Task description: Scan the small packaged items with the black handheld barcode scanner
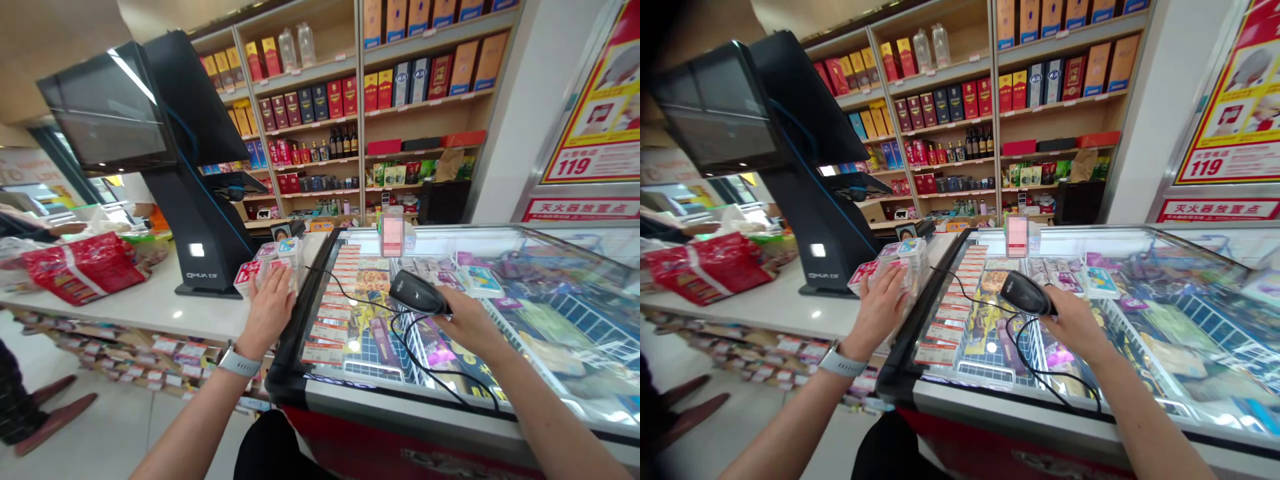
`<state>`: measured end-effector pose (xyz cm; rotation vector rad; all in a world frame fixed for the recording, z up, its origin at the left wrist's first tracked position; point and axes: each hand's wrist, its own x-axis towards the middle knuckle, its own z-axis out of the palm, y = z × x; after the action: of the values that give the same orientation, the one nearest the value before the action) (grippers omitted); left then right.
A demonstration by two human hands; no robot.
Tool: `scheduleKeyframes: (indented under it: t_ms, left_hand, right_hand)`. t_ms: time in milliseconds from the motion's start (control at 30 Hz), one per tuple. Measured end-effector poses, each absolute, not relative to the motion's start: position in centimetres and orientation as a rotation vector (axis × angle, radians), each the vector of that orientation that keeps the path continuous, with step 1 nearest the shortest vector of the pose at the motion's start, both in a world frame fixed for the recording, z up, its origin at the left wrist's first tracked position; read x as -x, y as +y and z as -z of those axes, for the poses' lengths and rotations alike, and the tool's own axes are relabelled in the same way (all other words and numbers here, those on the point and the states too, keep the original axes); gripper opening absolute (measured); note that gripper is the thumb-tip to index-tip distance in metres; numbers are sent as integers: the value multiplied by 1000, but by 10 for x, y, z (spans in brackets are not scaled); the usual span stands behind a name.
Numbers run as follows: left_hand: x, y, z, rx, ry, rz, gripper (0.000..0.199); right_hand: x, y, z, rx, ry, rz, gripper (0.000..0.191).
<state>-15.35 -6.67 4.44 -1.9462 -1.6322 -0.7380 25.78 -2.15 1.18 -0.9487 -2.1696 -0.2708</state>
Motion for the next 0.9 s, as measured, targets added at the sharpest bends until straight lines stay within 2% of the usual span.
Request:
scheduleKeyframes:
  t_ms: [133,300,467,700,900]
  left_hand:
    - [167,-66,-50,1785,-1729,699,53]
    - [173,-61,-50,1775,-1700,592,39]
    - [174,-63,-46,1796,-1602,648,30]
    - [161,-70,-50,1853,-1406,873,31]
    - [117,-68,-57,1996,-1445,1329,32]
  right_hand:
    - [-253,-27,-9,935,-2173,286,30]
    - [-254,-26,-6,978,-2139,265,31]
    - [-256,-25,-5,1022,-2107,222,32]
    - [-255,-28,-8,1038,-2072,214,31]
    - [-254,-28,-9,1047,-2055,198,33]
